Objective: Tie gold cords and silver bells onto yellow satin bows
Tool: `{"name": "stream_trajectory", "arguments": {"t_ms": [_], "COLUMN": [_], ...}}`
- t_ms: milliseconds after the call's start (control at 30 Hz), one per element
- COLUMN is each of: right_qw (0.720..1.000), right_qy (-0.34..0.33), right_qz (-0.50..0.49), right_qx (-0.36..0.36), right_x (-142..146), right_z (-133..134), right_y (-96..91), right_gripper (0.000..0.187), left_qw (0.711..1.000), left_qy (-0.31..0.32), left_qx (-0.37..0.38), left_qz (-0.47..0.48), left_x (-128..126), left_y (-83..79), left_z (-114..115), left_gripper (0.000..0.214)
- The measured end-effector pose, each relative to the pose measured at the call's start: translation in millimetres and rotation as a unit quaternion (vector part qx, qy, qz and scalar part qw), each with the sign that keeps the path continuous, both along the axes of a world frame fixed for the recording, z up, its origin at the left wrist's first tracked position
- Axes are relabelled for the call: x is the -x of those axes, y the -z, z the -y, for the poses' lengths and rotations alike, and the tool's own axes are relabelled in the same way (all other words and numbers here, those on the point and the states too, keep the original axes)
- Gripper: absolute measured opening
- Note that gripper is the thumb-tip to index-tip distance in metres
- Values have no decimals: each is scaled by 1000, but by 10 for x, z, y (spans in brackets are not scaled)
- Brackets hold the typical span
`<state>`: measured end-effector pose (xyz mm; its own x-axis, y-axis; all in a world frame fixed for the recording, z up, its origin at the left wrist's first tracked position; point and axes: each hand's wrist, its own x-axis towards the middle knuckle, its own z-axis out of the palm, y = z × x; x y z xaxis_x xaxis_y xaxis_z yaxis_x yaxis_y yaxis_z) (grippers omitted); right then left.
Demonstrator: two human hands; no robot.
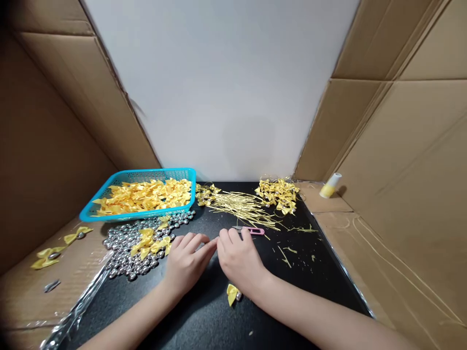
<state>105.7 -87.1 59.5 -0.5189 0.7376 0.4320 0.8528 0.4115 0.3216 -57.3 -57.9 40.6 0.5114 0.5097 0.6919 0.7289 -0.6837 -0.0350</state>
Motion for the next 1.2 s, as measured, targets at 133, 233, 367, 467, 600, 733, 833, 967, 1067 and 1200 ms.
{"name": "stream_trajectory", "arguments": {"t_ms": [133,233,367,467,600,733,833,967,1067,1200], "right_qw": [998,996,984,964,914,831,753,649,583,516], "right_qy": [16,14,46,82,112,104,110,103,90,78], "right_qz": [-51,-89,-165,-240,-365,-505,-602,-700,-751,-799], "right_qx": [13,25,55,85,136,208,243,279,296,298], "right_x": [-62,-107,-162,-232,-346,-389,-357,-281,-223,-161], "right_z": [6,5,18,31,34,20,14,26,49,71], "right_y": [56,107,175,205,229,271,326,380,382,375], "right_gripper": [21,20,22,22,19,12,7,16,24,31], "left_qw": [1000,1000,999,994,976,959,908,787,736,656], "left_qy": [0,3,6,3,-3,-17,-5,11,17,38], "left_qx": [1,8,46,103,198,246,346,504,550,597], "left_qz": [-19,-22,2,37,92,139,237,356,395,460], "left_x": [-79,-111,-119,-120,-143,-180,-188,-183,-193,-228], "left_y": [-59,-84,-57,20,129,165,169,219,270,288], "left_z": [54,67,17,-35,-43,-6,13,21,15,21], "left_gripper": [17,20,26,24,19,21,17,18,23,24]}}
